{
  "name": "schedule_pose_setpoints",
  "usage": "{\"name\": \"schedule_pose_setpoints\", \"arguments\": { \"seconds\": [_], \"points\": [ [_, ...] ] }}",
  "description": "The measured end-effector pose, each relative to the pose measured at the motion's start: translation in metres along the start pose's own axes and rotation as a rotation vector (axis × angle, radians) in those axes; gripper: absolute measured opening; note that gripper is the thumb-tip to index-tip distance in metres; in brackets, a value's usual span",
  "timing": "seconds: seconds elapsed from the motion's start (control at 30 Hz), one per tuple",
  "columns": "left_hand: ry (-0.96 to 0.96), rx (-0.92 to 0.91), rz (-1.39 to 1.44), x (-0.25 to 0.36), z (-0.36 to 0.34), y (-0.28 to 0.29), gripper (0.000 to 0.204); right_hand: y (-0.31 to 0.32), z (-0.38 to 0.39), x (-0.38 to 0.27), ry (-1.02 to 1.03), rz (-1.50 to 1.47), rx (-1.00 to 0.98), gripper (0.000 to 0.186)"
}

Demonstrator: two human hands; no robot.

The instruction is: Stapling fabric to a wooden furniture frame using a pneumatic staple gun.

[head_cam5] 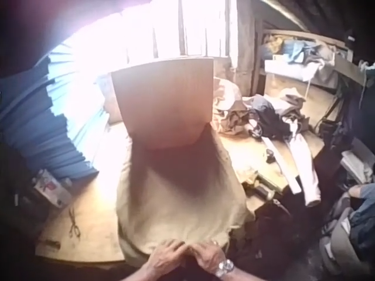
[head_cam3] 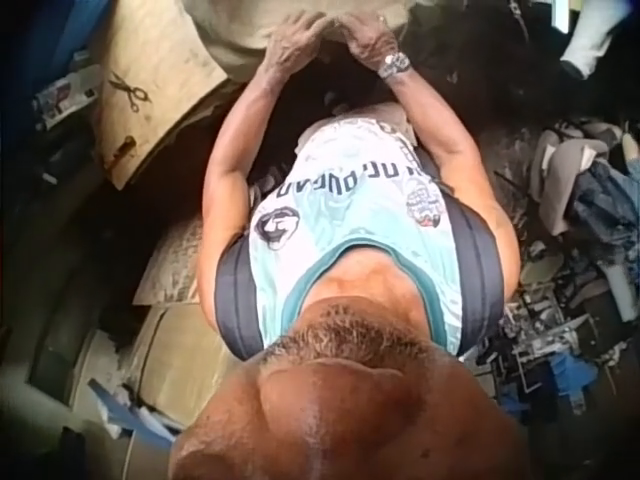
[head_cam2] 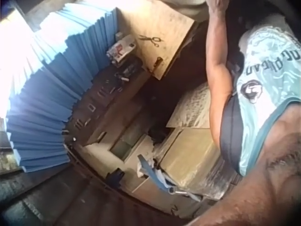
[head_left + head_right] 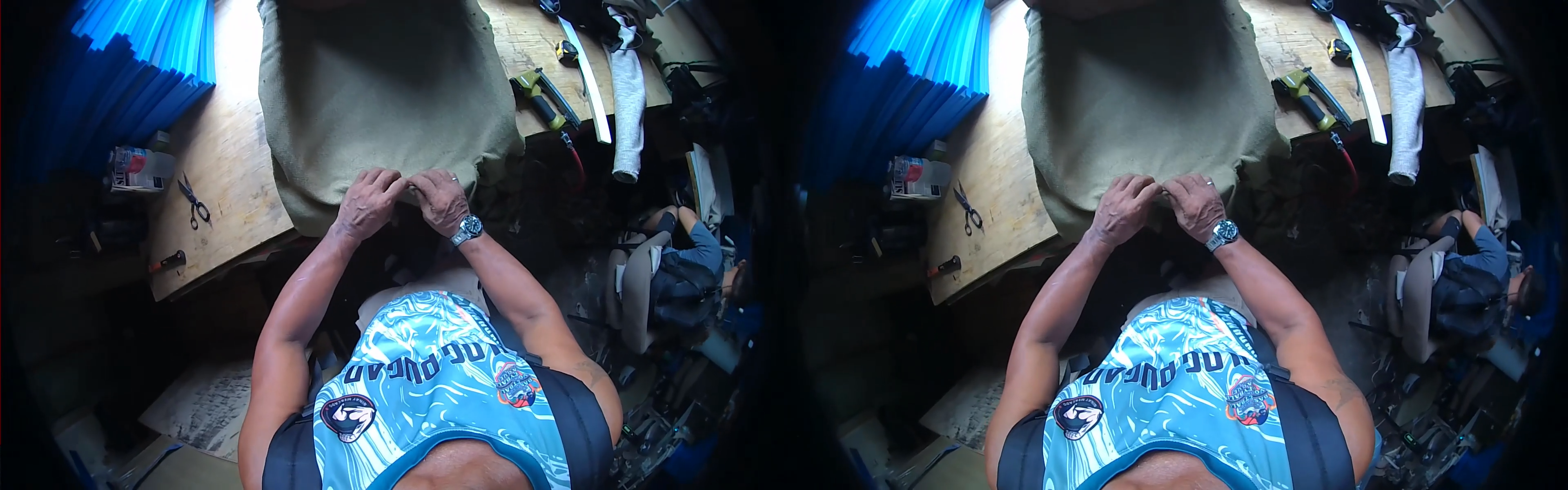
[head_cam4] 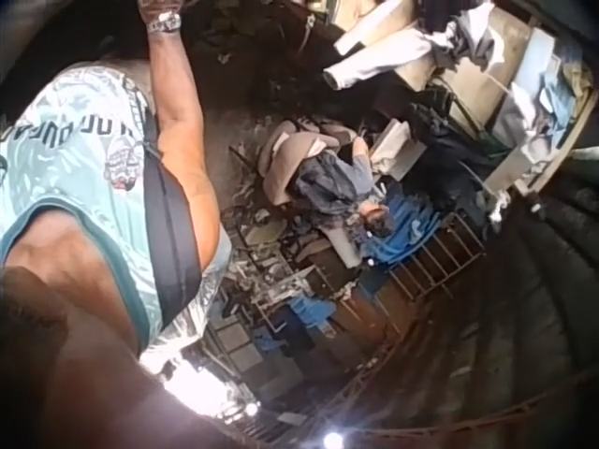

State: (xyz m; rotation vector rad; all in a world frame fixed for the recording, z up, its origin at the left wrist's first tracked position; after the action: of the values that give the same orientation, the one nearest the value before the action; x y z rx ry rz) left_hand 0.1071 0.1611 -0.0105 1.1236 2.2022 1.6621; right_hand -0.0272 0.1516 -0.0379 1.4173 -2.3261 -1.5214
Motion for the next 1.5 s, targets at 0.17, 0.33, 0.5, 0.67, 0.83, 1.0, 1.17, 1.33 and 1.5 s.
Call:
{"name": "schedule_pose_setpoints", "arguments": {
  "seconds": [0.17, 0.33, 0.5, 0.67, 0.83, 1.0, 1.17, 1.33, 1.5],
  "points": [
    [0.135, -0.147, 0.152, -0.019, 0.01, -0.038, 0.024, -0.017, 0.008, 0.013, -0.115, 0.013, -0.189, 0.008],
    [0.324, -0.235, 0.287, -0.036, 0.003, -0.064, 0.018, -0.045, 0.01, 0.049, -0.315, -0.183, -0.321, 0.03],
    [0.404, -0.289, 0.373, -0.019, 0.008, -0.077, 0.025, -0.038, 0.026, 0.051, -0.301, -0.199, -0.435, 0.033],
    [0.342, -0.235, 0.275, 0.015, 0.022, -0.089, 0.02, -0.028, 0.054, 0.046, -0.298, -0.11, -0.437, 0.032],
    [0.067, -0.067, -0.017, 0.036, 0.029, -0.084, 0.015, -0.016, 0.067, 0.034, -0.142, 0.041, -0.461, 0.026],
    [0.037, -0.131, -0.055, 0.033, 0.043, -0.09, 0.028, -0.002, 0.115, 0.053, -0.682, -0.236, -0.322, 0.031],
    [0.078, -0.182, -0.018, 0.04, 0.029, -0.095, 0.033, -0.017, 0.177, 0.11, -0.882, -0.293, 0.36, 0.067],
    [0.151, -0.367, 0.121, 0.038, 0.024, -0.084, 0.036, -0.047, 0.149, 0.107, -1.126, -0.806, -0.153, 0.065],
    [0.263, -0.091, 0.154, 0.017, -0.009, -0.034, 0.017, -0.024, 0.121, 0.087, -1.079, -0.899, -0.116, 0.046]
  ]
}}
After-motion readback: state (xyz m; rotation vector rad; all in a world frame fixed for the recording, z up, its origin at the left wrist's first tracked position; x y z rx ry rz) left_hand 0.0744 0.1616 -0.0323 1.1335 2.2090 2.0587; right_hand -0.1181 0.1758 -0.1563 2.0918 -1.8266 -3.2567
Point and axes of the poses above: each hand's wrist, its own z-axis away from the middle knuckle, its own y-axis out of the back of the hand, x = y × z, the point moved 7 cm from there along -z, towards the middle knuckle, and after that the axes turned 2 degrees about -x, right-handed, at the moved point
